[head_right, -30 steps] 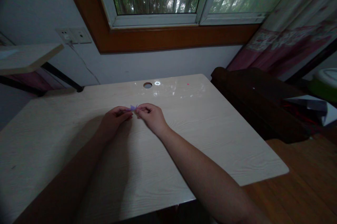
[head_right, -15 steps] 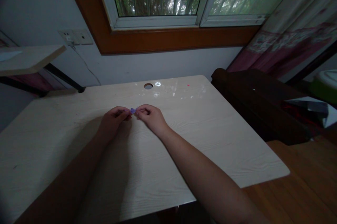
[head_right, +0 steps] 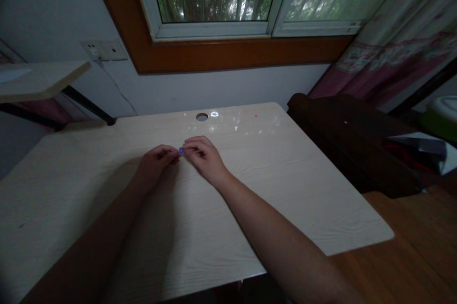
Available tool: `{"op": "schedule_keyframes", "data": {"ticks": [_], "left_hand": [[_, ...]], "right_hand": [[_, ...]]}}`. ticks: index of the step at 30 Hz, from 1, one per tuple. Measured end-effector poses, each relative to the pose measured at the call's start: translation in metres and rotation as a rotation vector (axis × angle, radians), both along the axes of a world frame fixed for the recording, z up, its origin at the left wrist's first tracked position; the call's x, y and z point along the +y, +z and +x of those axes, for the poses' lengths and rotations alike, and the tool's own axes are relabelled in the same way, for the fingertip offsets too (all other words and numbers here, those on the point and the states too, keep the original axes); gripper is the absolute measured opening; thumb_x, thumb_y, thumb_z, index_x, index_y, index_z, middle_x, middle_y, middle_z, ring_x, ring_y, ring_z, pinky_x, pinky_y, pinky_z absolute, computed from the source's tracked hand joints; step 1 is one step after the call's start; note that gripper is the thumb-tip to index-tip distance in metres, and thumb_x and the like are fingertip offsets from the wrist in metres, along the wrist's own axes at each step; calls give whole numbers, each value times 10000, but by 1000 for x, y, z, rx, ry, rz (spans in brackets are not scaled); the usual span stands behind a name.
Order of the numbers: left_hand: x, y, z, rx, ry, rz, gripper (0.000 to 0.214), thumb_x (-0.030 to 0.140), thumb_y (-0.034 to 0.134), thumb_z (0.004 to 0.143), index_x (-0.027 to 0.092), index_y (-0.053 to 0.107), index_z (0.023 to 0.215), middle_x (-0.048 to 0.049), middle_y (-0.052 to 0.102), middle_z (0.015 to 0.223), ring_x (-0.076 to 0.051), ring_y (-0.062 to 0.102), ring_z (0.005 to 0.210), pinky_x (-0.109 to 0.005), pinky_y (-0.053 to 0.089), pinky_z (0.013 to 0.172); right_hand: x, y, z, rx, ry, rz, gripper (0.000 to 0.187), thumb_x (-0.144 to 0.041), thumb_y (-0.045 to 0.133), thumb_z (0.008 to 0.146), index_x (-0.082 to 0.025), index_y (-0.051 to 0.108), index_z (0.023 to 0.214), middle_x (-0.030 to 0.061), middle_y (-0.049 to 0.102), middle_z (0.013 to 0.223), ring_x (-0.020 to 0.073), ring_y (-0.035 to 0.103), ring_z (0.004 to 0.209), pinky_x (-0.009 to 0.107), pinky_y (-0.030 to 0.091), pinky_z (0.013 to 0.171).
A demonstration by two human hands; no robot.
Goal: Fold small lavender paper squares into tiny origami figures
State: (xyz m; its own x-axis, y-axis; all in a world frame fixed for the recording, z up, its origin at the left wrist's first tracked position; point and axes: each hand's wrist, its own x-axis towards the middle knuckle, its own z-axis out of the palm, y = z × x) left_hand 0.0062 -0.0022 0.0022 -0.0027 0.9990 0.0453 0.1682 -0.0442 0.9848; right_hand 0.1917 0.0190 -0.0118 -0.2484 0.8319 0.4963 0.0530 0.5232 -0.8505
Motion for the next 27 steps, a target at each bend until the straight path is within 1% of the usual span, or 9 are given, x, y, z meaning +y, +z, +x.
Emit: {"op": "schedule_keyframes", "data": {"ticks": [2,5,10,14,19,24,27], "left_hand": [[1,-1,0,-10,-3,-4,285,432,724,758,165,701,854,-26,715,744,-161,668,707,-289,536,719],[1,-3,-1,-4,-15,14,270,423,711,778,168,704,863,-31,722,771,-159,672,725,-286,540,729],[0,-3,-1,21,-23,61,266,424,699,797,167,700,869,-27,717,738,-159,671,708,-283,543,712],[0,-7,-1,53,-19,108,247,411,711,797,180,709,884,-20,725,746,-157,680,710,-273,542,708],[1,-15,-4,158,14,234,218,400,715,803,208,723,907,-28,736,816,-170,695,749,-280,546,713],[0,-12,-5,336,16,379,142,341,680,843,218,721,902,-31,721,870,-155,673,767,-261,542,708],[-1,-10,-5,360,20,418,118,317,669,853,216,715,893,-30,714,864,-151,667,762,-252,544,702]], "right_hand": [[1,0,0,-18,25,13,138,-244,640,896,-290,738,981,53,666,1073,176,621,1037,329,534,849],[1,0,0,-40,44,14,140,-244,657,887,-282,746,989,50,686,1041,173,639,994,323,534,843],[1,2,0,-106,-23,-4,112,-231,683,867,-245,756,951,41,706,916,156,651,854,291,509,764],[1,3,1,-113,-75,-13,96,-232,694,857,-241,761,925,37,712,887,154,648,823,279,491,724],[1,2,1,-120,-93,2,89,-249,698,853,-247,760,917,33,714,871,156,650,808,279,494,712],[-1,3,0,-128,-65,37,91,-235,700,851,-248,758,920,35,710,877,156,655,817,278,510,722],[-4,6,0,-135,-72,55,87,-227,700,851,-253,758,910,34,711,871,158,656,818,285,517,731]]}}
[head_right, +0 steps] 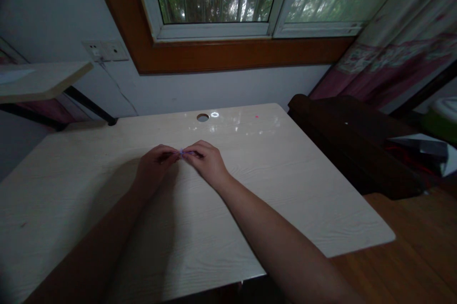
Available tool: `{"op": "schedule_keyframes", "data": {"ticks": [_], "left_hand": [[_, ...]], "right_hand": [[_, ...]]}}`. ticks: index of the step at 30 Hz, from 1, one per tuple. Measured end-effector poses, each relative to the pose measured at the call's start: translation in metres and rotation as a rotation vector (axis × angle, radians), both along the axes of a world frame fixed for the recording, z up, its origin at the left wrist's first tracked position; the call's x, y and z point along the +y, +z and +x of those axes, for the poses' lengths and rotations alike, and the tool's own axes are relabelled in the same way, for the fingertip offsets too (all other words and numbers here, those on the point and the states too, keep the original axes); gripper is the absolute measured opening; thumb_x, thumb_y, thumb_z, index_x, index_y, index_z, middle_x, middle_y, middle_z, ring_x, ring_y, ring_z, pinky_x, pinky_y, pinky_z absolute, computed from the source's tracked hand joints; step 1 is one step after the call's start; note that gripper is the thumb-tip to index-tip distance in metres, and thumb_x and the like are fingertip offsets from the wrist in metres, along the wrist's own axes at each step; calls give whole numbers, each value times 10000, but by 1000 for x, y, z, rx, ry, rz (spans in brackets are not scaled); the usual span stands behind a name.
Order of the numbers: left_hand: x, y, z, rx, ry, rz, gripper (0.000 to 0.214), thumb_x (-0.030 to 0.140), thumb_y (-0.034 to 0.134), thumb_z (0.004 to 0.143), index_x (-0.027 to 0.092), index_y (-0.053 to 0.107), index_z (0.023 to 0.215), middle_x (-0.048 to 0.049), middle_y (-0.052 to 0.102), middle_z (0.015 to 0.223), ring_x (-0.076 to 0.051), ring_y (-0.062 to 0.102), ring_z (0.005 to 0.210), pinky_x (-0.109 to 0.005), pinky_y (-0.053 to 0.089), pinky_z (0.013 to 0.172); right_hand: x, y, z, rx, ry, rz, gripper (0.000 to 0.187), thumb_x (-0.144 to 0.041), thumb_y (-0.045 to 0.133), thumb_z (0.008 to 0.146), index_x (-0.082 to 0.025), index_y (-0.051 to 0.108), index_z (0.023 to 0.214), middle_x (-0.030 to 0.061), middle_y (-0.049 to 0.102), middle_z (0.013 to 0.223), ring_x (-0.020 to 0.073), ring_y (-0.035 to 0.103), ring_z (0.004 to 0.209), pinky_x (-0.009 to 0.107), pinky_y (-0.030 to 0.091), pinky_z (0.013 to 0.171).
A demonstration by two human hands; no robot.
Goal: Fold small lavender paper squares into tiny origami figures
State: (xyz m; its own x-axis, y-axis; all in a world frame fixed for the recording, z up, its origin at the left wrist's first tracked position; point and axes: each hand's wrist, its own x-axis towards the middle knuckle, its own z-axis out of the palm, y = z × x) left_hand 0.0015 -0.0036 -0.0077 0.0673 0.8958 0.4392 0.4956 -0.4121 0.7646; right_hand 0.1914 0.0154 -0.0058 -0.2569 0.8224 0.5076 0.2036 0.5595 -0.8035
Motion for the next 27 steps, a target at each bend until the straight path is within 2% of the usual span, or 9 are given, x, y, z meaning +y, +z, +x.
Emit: {"op": "schedule_keyframes", "data": {"ticks": [7,18,27], "left_hand": [[-3,5,3,15,10,54,73,276,667,862,211,695,881,-18,700,855,-135,658,752,-233,544,696],[-7,10,0,163,-8,321,70,233,624,906,213,691,907,-31,699,873,-154,646,842,-279,518,791],[-11,14,2,127,-23,275,71,209,596,921,198,663,901,-29,655,855,-145,616,798,-267,510,741]], "right_hand": [[-5,5,0,20,-36,15,80,-219,687,863,-245,759,888,29,710,852,148,648,791,272,503,698],[-5,4,1,13,-6,10,80,-232,689,862,-253,762,888,30,714,852,160,657,795,291,514,719],[-8,5,0,34,28,39,67,-241,697,861,-246,759,888,32,718,854,154,662,795,283,519,716]]}}
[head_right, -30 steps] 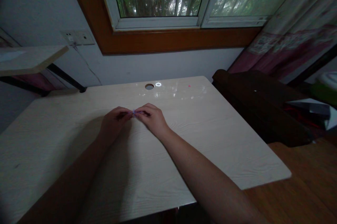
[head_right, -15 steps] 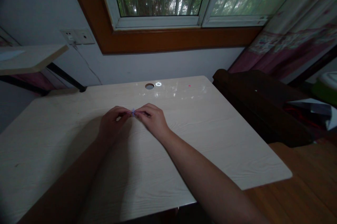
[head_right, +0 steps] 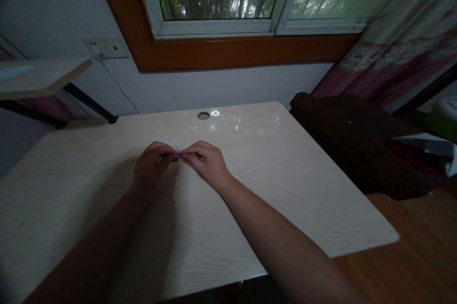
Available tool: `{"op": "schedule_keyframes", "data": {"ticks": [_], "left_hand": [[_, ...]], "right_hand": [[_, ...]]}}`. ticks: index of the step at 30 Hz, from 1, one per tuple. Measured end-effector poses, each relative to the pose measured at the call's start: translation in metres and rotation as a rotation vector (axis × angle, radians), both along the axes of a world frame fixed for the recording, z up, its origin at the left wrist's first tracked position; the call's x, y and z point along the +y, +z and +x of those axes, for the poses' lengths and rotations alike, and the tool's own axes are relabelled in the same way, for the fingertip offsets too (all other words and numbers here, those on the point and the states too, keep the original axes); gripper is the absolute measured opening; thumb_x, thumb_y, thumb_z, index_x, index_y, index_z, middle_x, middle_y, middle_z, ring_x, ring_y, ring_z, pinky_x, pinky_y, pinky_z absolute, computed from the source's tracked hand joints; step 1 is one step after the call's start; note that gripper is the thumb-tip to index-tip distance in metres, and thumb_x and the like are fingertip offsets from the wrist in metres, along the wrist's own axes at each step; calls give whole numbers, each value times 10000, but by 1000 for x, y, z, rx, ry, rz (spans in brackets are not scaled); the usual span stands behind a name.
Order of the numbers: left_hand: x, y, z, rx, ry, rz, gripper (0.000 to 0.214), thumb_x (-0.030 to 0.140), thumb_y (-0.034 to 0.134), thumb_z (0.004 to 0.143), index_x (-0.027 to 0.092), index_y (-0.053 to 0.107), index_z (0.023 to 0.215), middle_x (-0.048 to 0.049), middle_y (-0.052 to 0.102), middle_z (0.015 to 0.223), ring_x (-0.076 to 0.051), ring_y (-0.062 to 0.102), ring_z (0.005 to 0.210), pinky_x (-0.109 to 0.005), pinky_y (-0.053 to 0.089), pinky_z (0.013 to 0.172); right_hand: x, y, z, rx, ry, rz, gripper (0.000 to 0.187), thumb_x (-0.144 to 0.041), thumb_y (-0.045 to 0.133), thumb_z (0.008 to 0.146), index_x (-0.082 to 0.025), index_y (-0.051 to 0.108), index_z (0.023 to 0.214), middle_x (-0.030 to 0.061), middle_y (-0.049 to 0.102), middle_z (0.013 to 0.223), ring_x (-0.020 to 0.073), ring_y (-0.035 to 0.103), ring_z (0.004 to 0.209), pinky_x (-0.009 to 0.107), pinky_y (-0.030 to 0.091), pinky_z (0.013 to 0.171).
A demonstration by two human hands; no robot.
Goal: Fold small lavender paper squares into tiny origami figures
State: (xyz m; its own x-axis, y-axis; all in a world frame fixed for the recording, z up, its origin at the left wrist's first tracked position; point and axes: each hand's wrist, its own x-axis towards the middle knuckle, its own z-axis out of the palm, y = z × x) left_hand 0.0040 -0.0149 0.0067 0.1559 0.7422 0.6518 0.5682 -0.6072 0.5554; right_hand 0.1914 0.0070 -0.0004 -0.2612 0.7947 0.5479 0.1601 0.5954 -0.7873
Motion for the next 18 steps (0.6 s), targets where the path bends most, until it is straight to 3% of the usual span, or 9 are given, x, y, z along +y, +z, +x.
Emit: {"op": "schedule_keyframes", "data": {"ticks": [12,18], "left_hand": [[-2,2,0,-28,-8,-48,87,236,587,928,201,659,891,-28,662,850,-148,626,793,-276,518,746],[-2,2,1,-53,-13,-5,48,237,666,877,205,685,906,-36,683,855,-155,639,818,-279,529,751]], "right_hand": [[-4,4,1,-36,-14,56,86,-270,668,882,-259,742,925,33,721,877,160,661,805,283,525,686],[-5,6,3,-34,-34,62,99,-260,645,899,-254,739,933,40,720,883,164,659,802,292,527,689]]}}
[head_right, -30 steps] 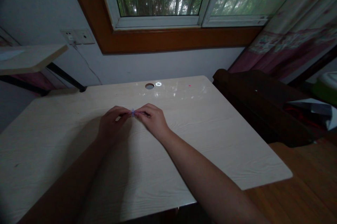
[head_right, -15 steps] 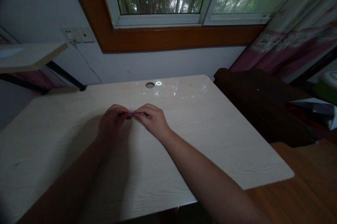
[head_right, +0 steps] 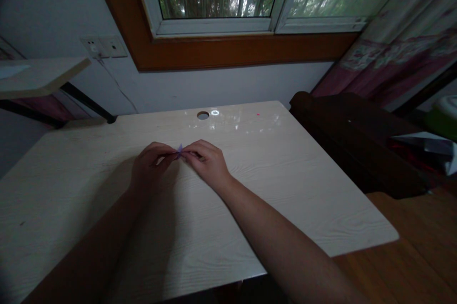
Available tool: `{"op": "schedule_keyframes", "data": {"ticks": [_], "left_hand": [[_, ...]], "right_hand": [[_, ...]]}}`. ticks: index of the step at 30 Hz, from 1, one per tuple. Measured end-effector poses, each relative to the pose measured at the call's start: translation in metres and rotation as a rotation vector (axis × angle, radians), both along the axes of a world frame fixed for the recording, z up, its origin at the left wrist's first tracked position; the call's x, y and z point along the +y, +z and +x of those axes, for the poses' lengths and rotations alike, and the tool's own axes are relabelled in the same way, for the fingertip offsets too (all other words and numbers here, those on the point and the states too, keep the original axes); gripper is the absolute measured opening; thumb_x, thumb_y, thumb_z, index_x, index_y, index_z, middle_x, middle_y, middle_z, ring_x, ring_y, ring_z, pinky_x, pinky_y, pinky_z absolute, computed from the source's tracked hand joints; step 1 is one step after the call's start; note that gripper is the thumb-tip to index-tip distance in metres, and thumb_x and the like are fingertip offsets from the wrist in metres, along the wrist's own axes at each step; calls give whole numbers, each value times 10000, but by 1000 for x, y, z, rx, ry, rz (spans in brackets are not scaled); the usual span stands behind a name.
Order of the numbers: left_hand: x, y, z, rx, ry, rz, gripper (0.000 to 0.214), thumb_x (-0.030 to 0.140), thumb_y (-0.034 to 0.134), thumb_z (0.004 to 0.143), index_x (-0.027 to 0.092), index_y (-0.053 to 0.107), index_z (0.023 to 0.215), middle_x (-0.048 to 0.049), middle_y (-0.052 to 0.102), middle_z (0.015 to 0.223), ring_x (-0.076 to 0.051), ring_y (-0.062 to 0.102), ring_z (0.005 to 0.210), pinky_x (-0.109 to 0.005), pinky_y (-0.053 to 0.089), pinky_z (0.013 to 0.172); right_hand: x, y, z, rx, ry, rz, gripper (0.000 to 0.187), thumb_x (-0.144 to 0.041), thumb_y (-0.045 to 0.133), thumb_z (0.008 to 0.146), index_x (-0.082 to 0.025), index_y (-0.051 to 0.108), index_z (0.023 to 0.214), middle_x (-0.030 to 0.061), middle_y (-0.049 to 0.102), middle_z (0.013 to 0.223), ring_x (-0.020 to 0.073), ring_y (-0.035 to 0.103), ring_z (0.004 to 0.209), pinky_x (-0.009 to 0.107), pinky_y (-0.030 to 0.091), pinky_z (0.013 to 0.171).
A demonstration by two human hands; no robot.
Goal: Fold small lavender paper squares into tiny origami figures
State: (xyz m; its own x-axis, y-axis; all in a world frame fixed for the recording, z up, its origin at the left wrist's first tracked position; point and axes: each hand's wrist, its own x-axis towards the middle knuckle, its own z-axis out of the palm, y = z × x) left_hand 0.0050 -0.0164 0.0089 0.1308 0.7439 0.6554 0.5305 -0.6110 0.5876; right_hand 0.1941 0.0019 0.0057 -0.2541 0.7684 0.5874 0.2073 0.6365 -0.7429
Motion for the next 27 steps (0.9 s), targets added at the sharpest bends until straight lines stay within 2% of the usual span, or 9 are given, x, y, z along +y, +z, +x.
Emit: {"op": "schedule_keyframes", "data": {"ticks": [9,16,27], "left_hand": [[0,0,-2,26,-20,-26,68,226,632,896,206,695,912,-44,711,868,-160,653,830,-281,525,774],[6,-6,-7,75,-27,62,80,225,623,903,218,701,915,-37,708,873,-157,648,837,-286,523,787],[6,-5,-6,76,-24,4,85,244,622,907,216,695,875,-31,694,850,-162,640,825,-289,517,772]], "right_hand": [[0,2,0,4,2,-4,109,-238,642,899,-254,745,934,37,723,883,164,663,816,290,528,718],[3,-2,1,-17,9,-25,121,-279,646,898,-269,758,941,32,726,870,161,667,787,292,535,706],[4,-2,1,-91,49,59,114,-292,648,893,-245,742,936,50,703,881,157,637,777,278,506,653]]}}
